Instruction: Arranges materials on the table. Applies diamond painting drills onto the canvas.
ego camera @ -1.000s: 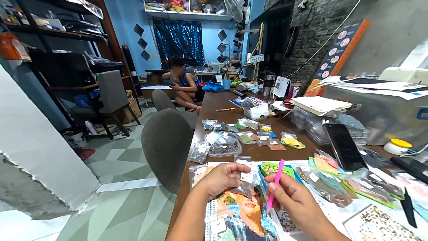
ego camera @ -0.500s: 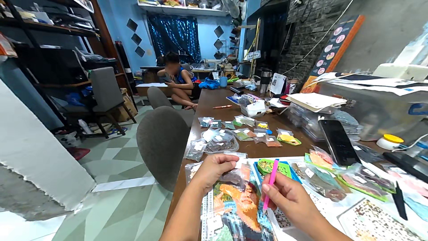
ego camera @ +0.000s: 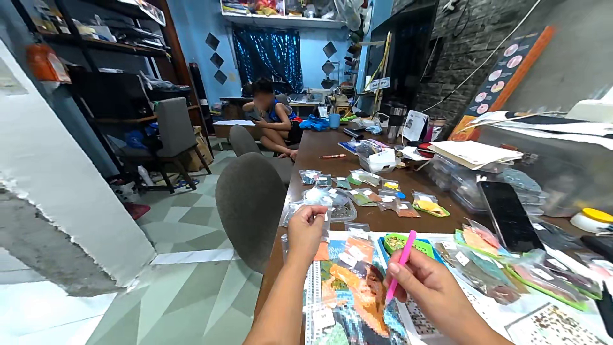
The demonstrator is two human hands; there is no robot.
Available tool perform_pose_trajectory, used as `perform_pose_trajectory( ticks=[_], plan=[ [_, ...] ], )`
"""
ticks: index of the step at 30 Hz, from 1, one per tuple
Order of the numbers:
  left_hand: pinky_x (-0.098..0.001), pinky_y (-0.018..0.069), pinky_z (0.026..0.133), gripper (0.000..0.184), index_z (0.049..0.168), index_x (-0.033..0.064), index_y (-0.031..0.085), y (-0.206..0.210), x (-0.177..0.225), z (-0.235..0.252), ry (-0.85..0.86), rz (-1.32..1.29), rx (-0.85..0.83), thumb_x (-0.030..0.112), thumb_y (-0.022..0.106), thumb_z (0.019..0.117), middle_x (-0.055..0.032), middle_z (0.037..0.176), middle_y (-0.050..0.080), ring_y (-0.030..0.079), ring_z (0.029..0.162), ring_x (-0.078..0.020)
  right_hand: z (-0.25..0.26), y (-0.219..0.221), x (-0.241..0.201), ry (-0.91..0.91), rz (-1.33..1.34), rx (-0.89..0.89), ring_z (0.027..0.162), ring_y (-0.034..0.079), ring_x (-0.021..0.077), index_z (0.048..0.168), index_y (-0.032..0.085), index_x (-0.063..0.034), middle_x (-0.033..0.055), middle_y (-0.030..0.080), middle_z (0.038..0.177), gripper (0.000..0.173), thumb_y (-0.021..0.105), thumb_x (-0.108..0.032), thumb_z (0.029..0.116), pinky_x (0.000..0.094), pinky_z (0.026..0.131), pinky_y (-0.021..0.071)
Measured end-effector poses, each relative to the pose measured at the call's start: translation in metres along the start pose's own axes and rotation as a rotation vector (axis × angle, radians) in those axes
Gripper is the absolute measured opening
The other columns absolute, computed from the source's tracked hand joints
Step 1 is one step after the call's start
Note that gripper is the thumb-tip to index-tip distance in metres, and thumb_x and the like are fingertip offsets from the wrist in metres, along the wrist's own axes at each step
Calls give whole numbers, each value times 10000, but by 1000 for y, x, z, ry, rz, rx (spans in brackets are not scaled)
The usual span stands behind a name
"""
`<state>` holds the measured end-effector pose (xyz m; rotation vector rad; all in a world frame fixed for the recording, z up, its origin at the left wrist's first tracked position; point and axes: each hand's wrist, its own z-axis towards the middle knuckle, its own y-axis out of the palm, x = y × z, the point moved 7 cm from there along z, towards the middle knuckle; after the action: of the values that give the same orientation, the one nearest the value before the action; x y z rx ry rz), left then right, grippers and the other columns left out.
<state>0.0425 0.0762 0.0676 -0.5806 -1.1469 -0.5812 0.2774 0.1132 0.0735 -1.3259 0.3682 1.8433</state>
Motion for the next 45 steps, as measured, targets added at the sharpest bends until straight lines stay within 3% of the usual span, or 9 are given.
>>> perform_pose_trajectory(
  ticks=[5,10,18,26,45],
  plan=[
    [-275,511,672,133,983,53,746,-4,0,0,171,81,57,17,621,962,-44,942,664,593,742,-100,10,18,-7,1,-22,-43,628,644,22,1014,613,-101,-70,660,763,126,552,-209,1036,191,561,553],
    [-245,503,644,143,964,66,751,-2,1,0,236,102,60,12,620,947,-21,910,658,588,724,-78,14,36,0,-10,-56,-74,625,636,24,1006,612,-91,-58,651,755,163,544,-235,1044,198,569,553],
    [-244,500,651,148,952,70,754,1,8,-2,258,121,40,6,621,935,-17,890,650,585,724,-75,5,41,11,-134,-114,-49,596,578,-18,1005,615,-64,-54,607,717,202,557,-253,1047,161,545,506],
    [-240,510,654,148,960,59,750,0,8,-2,261,95,38,5,614,937,-20,916,662,593,727,-73,4,42,10,-167,-136,-51,608,597,-16,1004,618,-50,-37,626,728,201,566,-240,1046,157,561,519],
    [-233,498,652,154,948,66,750,2,7,-2,209,84,0,0,611,943,-19,892,645,580,721,-76,4,43,11,-123,-130,-74,616,595,-18,1009,616,-60,-40,637,752,188,541,-227,1055,154,557,513]
  ],
)
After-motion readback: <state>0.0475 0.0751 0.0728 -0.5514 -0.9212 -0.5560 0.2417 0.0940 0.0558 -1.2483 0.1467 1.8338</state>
